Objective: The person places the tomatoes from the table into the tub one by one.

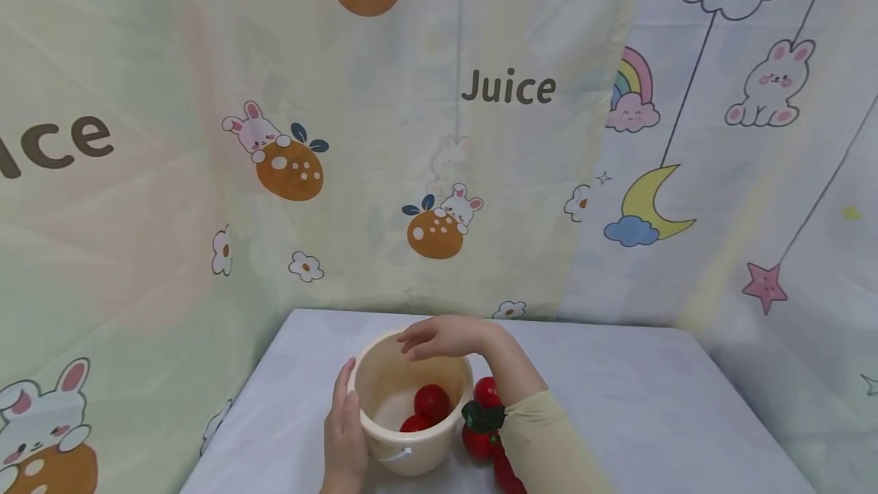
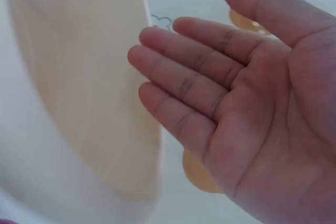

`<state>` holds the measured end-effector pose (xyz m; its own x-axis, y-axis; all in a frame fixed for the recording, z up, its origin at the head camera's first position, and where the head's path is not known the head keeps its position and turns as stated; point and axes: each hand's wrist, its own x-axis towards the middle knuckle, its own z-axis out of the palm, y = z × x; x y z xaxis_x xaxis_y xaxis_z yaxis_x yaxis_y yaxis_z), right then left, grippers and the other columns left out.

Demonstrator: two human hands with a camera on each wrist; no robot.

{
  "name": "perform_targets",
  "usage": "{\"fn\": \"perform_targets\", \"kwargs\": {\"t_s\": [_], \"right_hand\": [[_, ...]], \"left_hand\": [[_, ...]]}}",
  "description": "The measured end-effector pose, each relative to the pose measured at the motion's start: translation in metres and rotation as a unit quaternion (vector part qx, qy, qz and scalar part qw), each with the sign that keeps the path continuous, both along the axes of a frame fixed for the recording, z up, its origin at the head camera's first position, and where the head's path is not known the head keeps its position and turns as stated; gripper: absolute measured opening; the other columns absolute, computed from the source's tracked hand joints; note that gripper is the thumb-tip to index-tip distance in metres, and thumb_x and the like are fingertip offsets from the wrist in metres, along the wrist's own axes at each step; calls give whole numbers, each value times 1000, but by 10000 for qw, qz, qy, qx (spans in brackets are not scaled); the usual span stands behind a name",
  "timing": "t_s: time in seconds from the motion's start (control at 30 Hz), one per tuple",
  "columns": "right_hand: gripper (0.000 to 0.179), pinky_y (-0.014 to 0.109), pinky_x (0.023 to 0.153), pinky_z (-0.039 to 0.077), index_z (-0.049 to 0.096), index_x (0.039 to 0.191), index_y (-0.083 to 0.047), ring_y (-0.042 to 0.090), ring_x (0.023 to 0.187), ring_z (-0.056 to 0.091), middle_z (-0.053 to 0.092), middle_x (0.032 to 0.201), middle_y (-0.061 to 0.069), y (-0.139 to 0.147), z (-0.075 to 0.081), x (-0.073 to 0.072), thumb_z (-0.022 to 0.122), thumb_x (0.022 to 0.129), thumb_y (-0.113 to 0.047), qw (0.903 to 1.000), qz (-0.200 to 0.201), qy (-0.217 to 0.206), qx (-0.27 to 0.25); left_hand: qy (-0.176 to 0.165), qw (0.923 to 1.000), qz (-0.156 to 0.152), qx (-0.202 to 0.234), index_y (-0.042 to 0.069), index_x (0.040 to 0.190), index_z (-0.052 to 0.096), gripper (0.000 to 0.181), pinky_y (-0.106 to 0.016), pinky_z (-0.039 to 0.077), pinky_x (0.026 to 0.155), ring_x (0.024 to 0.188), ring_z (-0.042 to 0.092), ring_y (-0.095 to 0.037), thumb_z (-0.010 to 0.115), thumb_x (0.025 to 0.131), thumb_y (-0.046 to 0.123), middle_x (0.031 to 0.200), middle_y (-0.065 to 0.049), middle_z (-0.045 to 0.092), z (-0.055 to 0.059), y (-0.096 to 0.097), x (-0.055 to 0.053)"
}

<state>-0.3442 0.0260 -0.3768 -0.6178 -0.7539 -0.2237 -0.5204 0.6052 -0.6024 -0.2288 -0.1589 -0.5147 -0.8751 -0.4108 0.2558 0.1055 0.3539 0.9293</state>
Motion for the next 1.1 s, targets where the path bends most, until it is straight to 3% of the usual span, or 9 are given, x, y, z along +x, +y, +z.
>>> {"fn": "perform_targets", "kwargs": {"t_s": [0.27,0.5,0.8,1.1], "right_hand": [[38,35,93,47,52,124,-40,5,115,51,60,121,-13,32,3,6,54,87,-48,9990,-43,44,-439],[45,38,91,49,50,128,-36,10,115,54,57,127,-8,63,-1,14,56,85,-49,9940,-588,-239,-890],[53,42,90,50,47,131,-35,16,119,53,53,131,-7,101,-18,28,59,82,-51,9830,-1248,-186,-1333],[61,47,89,50,46,133,-31,28,127,45,49,136,-1,132,-39,46,65,78,-48,9703,-1837,-426,-1517]], "left_hand": [[-53,10000,-27,50,51,137,26,39,-53,35,103,133,38,-14,19,99,42,145,17,34,-1,2,-1],[-217,9997,-25,81,53,136,24,39,-53,38,99,132,39,-18,19,98,44,146,16,33,-1,1,-1],[-341,9993,-74,140,54,136,23,39,-51,38,99,132,39,-18,18,98,45,147,15,32,3,0,0],[-199,9997,-48,115,52,136,26,39,-51,37,102,131,39,-16,17,99,41,146,15,34,0,1,0]]}}
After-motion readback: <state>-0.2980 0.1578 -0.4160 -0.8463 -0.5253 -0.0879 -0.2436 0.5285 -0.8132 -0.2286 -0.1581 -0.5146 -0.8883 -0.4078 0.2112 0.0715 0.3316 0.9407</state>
